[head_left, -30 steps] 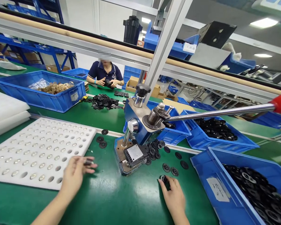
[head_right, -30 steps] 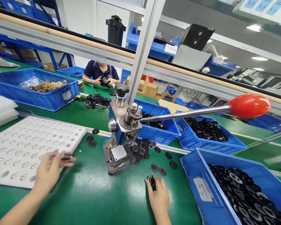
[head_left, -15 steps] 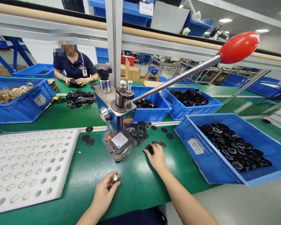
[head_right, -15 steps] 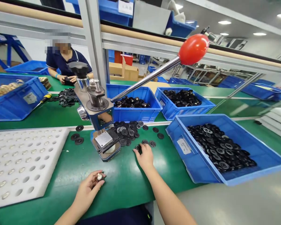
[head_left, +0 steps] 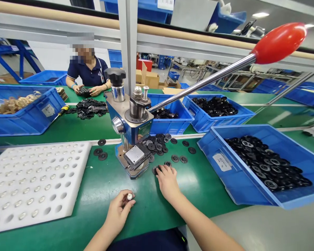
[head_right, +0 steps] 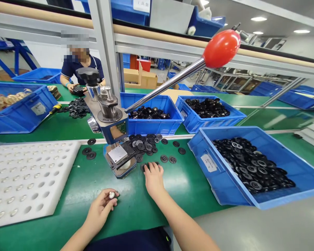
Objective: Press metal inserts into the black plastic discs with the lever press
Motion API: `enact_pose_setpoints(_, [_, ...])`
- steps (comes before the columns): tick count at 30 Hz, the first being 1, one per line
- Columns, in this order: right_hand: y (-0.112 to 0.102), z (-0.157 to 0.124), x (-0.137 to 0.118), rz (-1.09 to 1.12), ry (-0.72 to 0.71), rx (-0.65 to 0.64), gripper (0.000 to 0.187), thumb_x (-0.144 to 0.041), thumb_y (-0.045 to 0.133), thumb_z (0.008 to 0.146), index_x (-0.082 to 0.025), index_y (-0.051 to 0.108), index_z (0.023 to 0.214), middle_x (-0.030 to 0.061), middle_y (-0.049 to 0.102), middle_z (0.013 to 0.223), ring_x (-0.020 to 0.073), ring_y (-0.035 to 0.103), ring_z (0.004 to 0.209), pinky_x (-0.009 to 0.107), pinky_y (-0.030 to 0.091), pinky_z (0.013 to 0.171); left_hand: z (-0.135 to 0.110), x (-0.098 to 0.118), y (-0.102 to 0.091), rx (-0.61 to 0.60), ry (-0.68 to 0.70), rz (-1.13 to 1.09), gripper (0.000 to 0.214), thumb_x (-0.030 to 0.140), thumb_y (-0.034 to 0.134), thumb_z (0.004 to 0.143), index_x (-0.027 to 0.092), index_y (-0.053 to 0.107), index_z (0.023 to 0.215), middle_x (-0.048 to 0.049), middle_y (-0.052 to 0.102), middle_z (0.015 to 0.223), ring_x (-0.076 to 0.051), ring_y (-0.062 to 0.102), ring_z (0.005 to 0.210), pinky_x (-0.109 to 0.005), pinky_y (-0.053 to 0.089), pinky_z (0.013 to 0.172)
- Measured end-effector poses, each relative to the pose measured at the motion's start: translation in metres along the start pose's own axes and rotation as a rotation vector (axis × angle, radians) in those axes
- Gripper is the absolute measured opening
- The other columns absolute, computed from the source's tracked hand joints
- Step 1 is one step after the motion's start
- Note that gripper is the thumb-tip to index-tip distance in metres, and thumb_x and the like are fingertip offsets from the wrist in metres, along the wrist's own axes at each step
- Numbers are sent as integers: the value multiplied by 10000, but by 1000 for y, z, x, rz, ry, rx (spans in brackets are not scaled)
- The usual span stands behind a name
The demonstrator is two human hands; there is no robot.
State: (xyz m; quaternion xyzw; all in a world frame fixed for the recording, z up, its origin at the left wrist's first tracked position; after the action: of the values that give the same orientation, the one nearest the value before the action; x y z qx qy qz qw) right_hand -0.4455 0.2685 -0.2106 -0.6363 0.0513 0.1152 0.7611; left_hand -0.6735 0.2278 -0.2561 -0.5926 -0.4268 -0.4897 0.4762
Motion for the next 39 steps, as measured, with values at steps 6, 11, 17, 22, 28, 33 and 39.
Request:
enact_pose_setpoints(6, [0, -27, -37, 116, -80, -209, 266, -141, 565, 871, -206, 662, 1110, 77, 638, 1193, 234, 535, 1091, 395, 408, 924, 3, 24, -2, -33, 159, 209, 247, 429, 714, 792, 214, 725, 913, -61, 727, 811, -179, 640, 619, -292, 545, 610])
enact_pose_setpoints(11, [-9, -13, -55, 236, -91, -292, 434, -101, 626, 748, -220, 636, 1165, 80, 629, 1100, 233, 541, 1030, 352, 429, 870, -1, 53, -3, -53, 178, 263, 249, 428, 635, 849, 216, 739, 927, -69, 718, 810, -197, 639, 680, -308, 538, 667])
enact_pose_setpoints(17, [2, -8, -53, 367, -54, -305, 194, -195, 698, 745, -201, 596, 910, 59, 637, 925, 221, 601, 906, 323, 475, 781, -1, 50, -1, -20, 127, 182, 265, 397, 597, 875, 178, 720, 960, -71, 720, 835, -175, 627, 683, -291, 513, 660])
enact_pose_setpoints(22, [16, -21, -56, 575, 15, -238, 266, -285, 557, 913, -216, 543, 1170, 35, 704, 955, 175, 680, 806, 302, 544, 729, -1, 40, 3, -8, 193, 241, 216, 351, 619, 881, 166, 709, 945, -71, 714, 838, -176, 619, 709, -291, 493, 677])
enact_pose_setpoints(28, [-8, -31, -91, 744, -239, -4, 364, -224, 445, 985, -240, 544, 1335, 69, 708, 1157, 192, 680, 1042, 356, 571, 908, -2, 38, 6, -43, 256, 291, 211, 347, 576, 926, 166, 681, 947, -66, 700, 831, -179, 620, 729, -294, 491, 694])
enact_pose_setpoints(33, [-20, -36, -99, 738, -361, 108, 430, -138, 438, 982, -258, 531, 1384, 67, 713, 1138, 174, 673, 975, 350, 586, 852, -3, 38, 7, -48, 288, 284, 203, 336, 543, 950, 173, 658, 990, -64, 702, 866, -180, 632, 762, -297, 496, 733])
enact_pose_setpoints(39, [-21, -45, -104, 777, -421, 125, 504, -64, 438, 949, -275, 520, 1399, 80, 580, 1390, 196, 549, 1264, 441, 513, 1041, -2, 28, 6, -66, 244, 306, 261, 366, 528, 948, 177, 576, 774, -19, 593, 708, -158, 542, 654, -278, 430, 644])
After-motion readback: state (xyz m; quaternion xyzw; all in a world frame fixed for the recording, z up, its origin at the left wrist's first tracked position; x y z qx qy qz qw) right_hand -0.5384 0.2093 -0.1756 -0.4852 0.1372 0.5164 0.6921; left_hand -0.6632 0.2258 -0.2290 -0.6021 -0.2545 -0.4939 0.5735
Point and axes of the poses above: each hand's wrist, its own z-axis towards the middle knuckle, its own y-axis out of the palm, x = y × z, the point moved 8 cm from there along z, towards the middle knuckle
